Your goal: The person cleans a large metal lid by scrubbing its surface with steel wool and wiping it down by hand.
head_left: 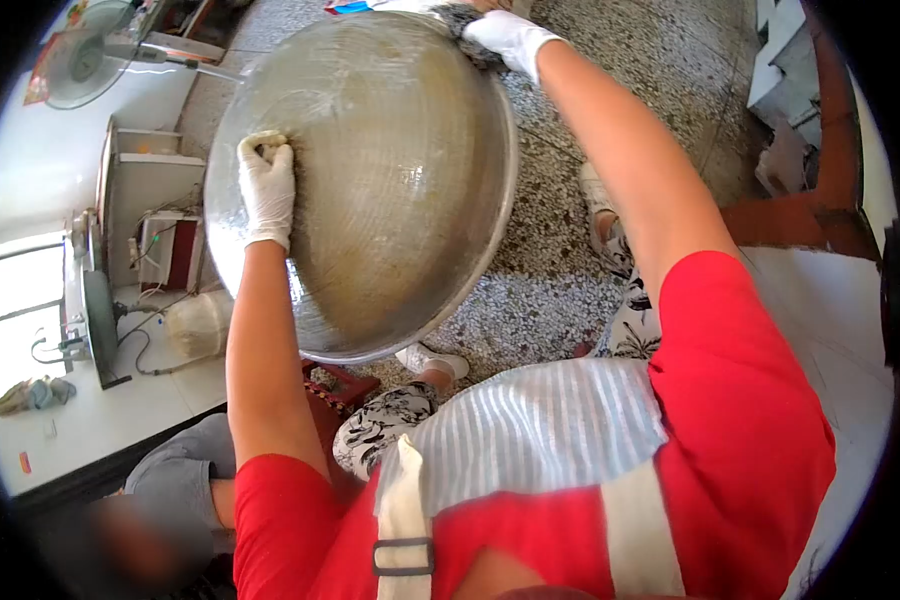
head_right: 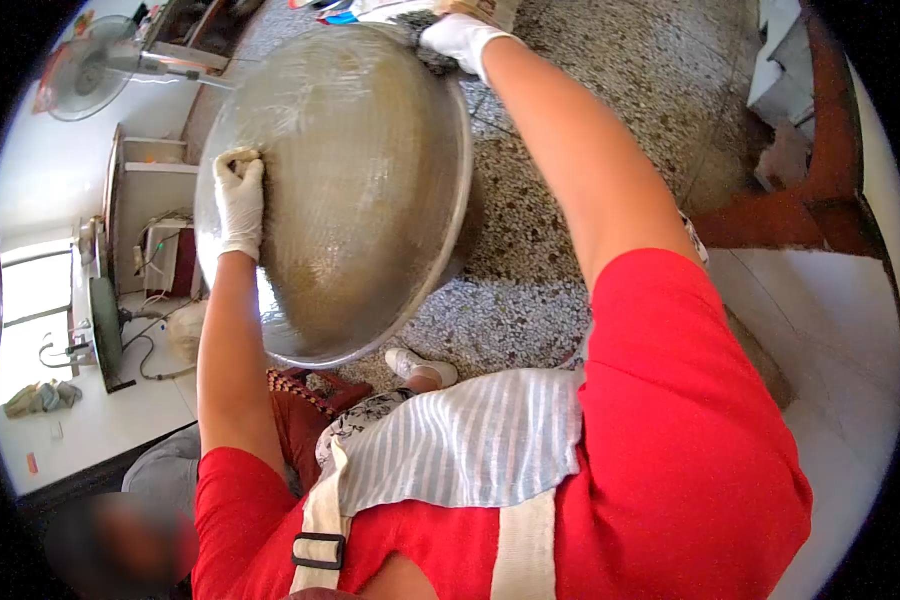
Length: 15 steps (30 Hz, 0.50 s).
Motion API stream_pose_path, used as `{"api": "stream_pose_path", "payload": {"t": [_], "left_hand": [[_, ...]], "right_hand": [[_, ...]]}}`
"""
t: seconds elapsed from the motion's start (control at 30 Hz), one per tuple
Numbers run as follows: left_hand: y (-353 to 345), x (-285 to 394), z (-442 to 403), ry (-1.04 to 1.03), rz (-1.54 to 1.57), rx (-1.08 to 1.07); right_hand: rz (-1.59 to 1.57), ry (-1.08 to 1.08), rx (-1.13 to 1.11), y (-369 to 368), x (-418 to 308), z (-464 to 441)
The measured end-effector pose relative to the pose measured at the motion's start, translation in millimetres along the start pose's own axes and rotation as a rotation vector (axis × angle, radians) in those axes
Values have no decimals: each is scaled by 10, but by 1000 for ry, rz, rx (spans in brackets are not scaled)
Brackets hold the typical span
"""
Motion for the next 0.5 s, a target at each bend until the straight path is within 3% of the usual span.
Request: {"api": "stream_pose_path", "payload": {"t": [0.13, 0.17, 0.2, 0.23, 0.27, 0.43, 0.5], "left_hand": [[-15, 63, 40, 10, 90, -22], [7, 35, 43, 8, 92, -16], [34, -23, 34, 3, -14, -40], [51, -33, 13, -5, -119, -66], [56, -6, 2, -10, -116, -68], [19, 142, 76, -11, -214, -117], [-15, 93, 126, -14, -157, -110]], "right_hand": [[-27, -101, -122, 69, 56, 412], [-92, -41, -87, 103, 139, 514], [-51, -39, -195, 72, 221, 668], [-28, -73, -75, 109, 334, 845], [-288, 24, -151, -17, 345, 1130], [-572, -141, -60, -353, 752, 2459], [-339, -112, 39, -516, 1024, 2730]]}}
Point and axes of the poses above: each hand's wrist, its own z-axis away from the middle knuckle, its own y-axis out of the back of the hand, x = y × z, the point moved 9 cm from there along -z, towards the middle knuckle, and after that the axes turned 10 degrees about -y, right-handed, at the moved point
